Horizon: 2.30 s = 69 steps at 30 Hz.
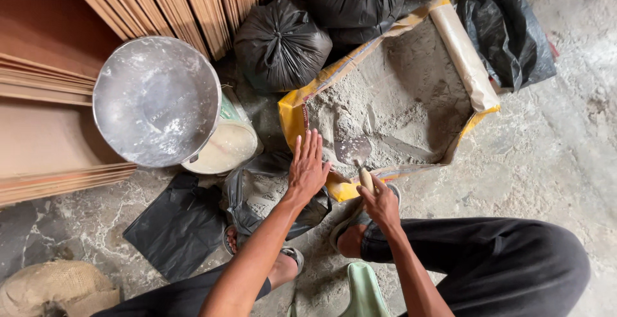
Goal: The person scoops gray powder from a large yellow bag into a smaller black plastic bag using a trowel, then uses their hands to gather the edges of the black bag and tie it closed.
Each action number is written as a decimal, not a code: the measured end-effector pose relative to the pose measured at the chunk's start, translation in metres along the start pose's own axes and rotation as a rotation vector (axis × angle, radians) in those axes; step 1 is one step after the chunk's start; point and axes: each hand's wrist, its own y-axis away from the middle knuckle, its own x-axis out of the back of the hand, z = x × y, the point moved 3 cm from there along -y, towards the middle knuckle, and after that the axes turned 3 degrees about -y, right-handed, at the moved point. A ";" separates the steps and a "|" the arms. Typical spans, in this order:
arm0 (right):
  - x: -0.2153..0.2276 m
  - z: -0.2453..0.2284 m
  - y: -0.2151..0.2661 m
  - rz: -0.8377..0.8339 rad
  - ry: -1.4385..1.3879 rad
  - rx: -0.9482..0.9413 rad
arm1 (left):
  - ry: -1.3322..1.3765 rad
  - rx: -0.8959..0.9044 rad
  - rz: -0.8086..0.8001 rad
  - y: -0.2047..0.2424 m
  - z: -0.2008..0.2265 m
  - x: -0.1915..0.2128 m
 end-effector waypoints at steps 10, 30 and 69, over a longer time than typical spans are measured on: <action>0.060 -0.031 0.082 0.035 -0.078 -0.070 | 0.087 0.052 0.089 0.061 0.001 0.025; 0.005 -0.005 0.101 -0.359 0.252 0.098 | -0.009 0.248 0.162 0.172 -0.074 -0.011; 0.056 -0.041 0.160 -0.217 0.089 -0.091 | -0.015 0.025 0.200 0.116 -0.081 0.036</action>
